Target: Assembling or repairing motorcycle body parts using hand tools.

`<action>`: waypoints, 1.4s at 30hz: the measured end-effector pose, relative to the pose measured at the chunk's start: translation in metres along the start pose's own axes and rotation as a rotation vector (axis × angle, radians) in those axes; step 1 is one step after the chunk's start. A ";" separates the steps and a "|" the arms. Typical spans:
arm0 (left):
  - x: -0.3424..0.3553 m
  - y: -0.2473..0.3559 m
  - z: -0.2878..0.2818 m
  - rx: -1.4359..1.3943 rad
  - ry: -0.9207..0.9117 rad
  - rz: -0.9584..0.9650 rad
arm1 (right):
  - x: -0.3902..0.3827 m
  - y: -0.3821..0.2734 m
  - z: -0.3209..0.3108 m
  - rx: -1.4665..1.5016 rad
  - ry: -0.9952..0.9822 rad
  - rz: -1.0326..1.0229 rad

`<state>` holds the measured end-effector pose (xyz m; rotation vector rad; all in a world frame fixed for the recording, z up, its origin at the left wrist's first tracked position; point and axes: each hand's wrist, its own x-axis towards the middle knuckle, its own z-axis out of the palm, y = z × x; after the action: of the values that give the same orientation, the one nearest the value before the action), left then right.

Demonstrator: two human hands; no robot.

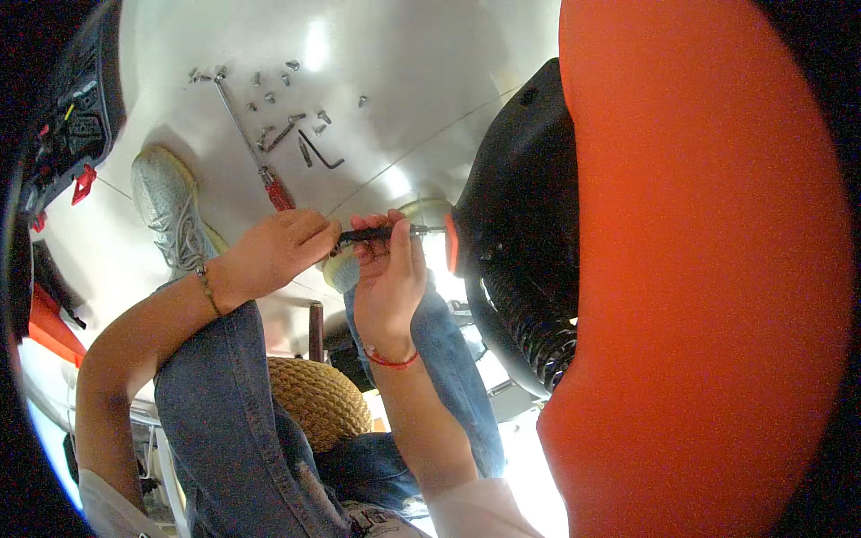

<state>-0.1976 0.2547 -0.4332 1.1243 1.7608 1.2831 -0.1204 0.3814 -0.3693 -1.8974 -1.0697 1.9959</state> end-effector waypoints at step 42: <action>0.006 0.004 0.024 -0.431 0.020 -0.538 | 0.011 -0.010 -0.019 -0.424 -0.065 -0.194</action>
<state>-0.1772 0.2696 -0.4361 0.3612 1.5486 1.2429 -0.1076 0.4022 -0.3705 -1.8276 -1.7374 1.8418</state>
